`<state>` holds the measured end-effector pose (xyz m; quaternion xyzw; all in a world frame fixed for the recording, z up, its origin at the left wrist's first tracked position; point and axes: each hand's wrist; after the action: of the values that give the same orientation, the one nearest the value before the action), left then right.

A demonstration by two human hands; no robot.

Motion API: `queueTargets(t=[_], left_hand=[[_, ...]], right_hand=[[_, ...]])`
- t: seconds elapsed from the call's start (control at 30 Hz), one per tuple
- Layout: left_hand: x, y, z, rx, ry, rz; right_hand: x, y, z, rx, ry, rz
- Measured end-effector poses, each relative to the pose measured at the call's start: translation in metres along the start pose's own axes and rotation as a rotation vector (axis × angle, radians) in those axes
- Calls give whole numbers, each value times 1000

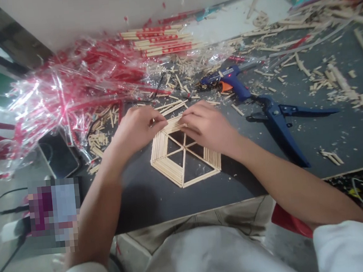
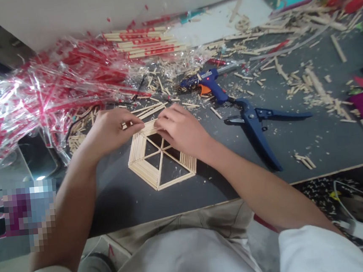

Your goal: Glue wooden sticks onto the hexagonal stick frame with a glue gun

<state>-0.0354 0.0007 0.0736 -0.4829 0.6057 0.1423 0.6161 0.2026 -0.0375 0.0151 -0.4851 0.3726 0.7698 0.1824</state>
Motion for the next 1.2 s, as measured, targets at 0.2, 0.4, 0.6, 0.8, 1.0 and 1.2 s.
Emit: queueTargets(t=[0.2, 0.4, 0.6, 0.8, 1.0, 1.2], left_hand=[[10, 6, 8, 38, 41, -71], [17, 13, 14, 49, 30, -125], [21, 15, 14, 43, 18, -168], [23, 15, 16, 18, 11, -224], [20, 12, 15, 1, 11, -219], [17, 9, 14, -42, 26, -251]], right_hand=[[19, 14, 8, -45, 37, -199], [21, 10, 8, -107, 19, -289], [22, 9, 8, -122, 24, -311], [21, 13, 8, -108, 51, -289], [21, 14, 9, -102, 62, -252], [22, 12, 11, -119, 63, -275]])
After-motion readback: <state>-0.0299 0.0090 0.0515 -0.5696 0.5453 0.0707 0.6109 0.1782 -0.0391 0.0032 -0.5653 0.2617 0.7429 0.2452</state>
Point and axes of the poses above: each hand's wrist, its own z-axis towards the middle knuckle, its own x-axis out of the palm, y = z × x, and after that the axes turned 14 degrees about y, right-handed
